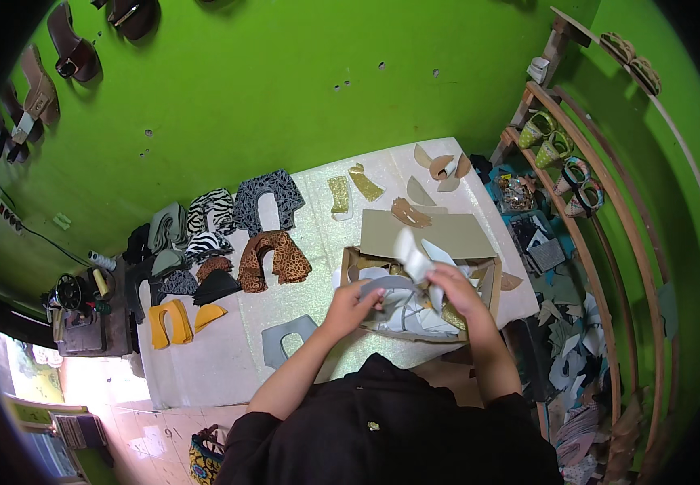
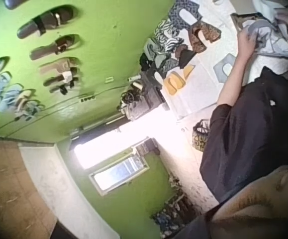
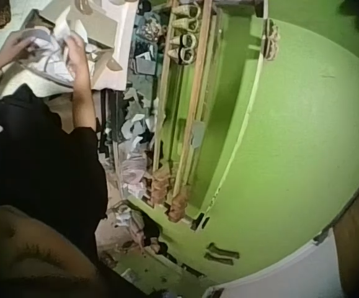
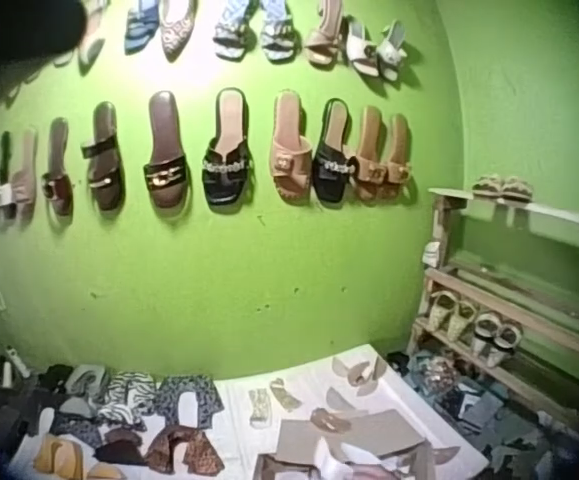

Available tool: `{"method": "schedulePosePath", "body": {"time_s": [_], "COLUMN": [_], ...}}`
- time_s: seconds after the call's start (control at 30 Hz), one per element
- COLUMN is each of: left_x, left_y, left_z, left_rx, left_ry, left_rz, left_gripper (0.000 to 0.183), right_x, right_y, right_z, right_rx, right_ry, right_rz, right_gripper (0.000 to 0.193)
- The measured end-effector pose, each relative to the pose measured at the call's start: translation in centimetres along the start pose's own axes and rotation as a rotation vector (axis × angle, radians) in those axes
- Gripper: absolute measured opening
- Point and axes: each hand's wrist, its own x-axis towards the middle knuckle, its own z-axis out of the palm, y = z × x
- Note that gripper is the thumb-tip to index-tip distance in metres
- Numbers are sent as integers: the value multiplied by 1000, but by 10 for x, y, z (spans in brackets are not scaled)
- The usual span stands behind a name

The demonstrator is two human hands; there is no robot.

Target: Organizing various leather shoe upper components by pattern and color.

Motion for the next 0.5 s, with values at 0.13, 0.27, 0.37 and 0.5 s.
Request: {"method": "schedulePosePath", "body": {"time_s": [0.13,0.27,0.37,0.5], "left_x": [-9,-27,-39,-54], "left_y": [4,11,36,55], "left_z": [-29,-58,-59,-58], "left_rx": [-144,-86,140,511], "left_ry": [221,393,346,53], "left_rz": [-127,-1,86,186], "left_gripper": [28,30,26,20], "right_x": [-16,-32,-44,-36], "right_y": [-4,-11,-36,-62], "right_z": [-40,-48,-2,78], "right_rx": [-62,-588,-1296,-721], "right_ry": [100,-135,243,-59], "right_rz": [-4,-75,-144,-473], "right_gripper": [21,32,72,73]}}
